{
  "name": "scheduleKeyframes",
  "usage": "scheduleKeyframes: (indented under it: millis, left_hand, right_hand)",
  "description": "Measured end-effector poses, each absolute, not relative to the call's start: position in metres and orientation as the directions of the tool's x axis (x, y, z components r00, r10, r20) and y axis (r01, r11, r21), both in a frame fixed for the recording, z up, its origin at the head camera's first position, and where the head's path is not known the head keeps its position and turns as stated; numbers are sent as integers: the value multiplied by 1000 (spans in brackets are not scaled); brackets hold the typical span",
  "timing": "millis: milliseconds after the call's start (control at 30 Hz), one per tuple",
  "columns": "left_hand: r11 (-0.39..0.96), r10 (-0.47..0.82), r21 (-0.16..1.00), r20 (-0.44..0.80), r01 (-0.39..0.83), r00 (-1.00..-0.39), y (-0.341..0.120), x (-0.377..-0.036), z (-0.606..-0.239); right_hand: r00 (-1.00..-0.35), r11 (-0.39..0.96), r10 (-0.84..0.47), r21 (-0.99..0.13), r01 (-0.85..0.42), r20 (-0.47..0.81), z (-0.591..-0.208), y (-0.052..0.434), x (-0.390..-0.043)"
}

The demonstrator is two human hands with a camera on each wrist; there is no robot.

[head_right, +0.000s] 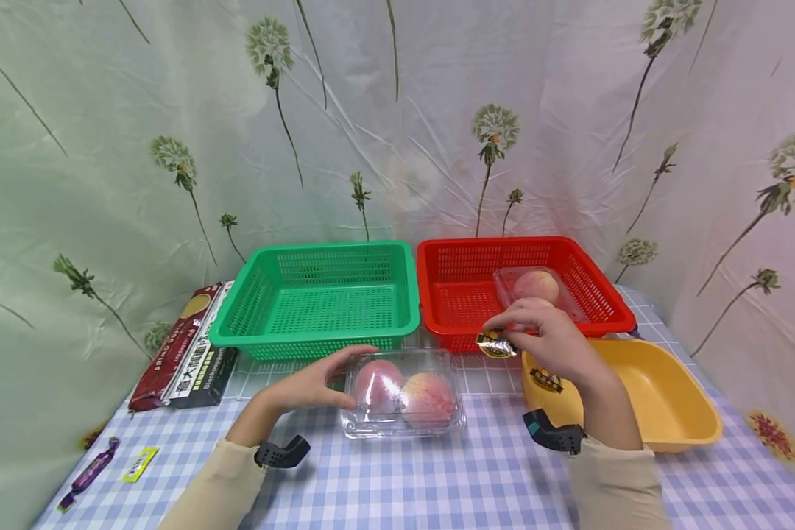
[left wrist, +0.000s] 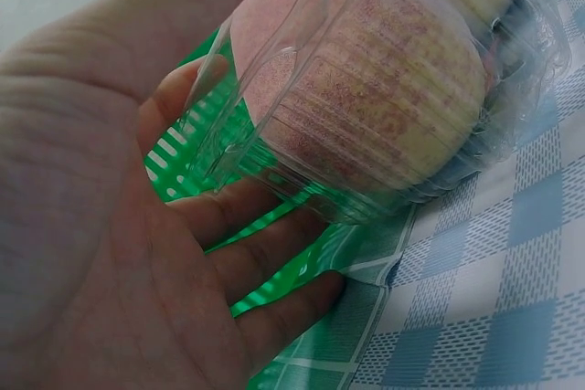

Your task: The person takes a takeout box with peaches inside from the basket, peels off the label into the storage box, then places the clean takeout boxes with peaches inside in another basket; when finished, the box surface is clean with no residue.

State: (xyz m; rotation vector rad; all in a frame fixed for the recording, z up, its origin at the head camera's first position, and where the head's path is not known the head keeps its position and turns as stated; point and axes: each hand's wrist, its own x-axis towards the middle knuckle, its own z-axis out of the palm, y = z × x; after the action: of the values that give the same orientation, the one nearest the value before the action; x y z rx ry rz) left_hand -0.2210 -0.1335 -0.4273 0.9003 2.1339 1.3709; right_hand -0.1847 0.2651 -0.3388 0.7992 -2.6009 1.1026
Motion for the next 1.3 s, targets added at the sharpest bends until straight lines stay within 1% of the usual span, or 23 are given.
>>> scheduleKeyframes:
  millis: [133,300,400,533,733,833,967,1133,1300]
  left_hand:
    - [295,725,913,-21,283,-688,-133,-221,-427]
    - [293,728,913,-21,284,-685,-133,-222,-428]
    - [294,728,913,-21,285,-685,-133,-223,-428]
    - [293,727,913,-21,283,-686,-133,-222,-429]
    - [299,728,912,-27,282,-685,-132,-223,-430]
    - [298,728,912,-26,282,-685,-132,-222,-430]
    - [302,724,912,-30,279,-689,-133,-222,-430]
    - [295,727,911,-19,288,-686,-134,-221,-430]
    - [298,734,909,-24,290,-679,-135,-220,-429]
  right_hand:
    - [-881,644,-343,-601,-474,327,-340,283,-186]
    - [-921,705,-298,-592,-390,252,-344,304,-188]
    - [-938,728,-281,-592,-346,204,-346,316,-188]
    - [-957,744,-272,-609,-277,103,-351,333,-186]
    - [-954,714,-296,-676,-184,-53,-361,354,-186]
    - [-956,725,-275,-675,-137,-101,-365,362,-186]
    - [-962,761,-209,-647,-47,-175,-370,372,-187]
    - [-956,786,-195,-618,-19,-219,-384,384,-191]
    - [-947,748,-197,-663,22,-254,-395,389,-194]
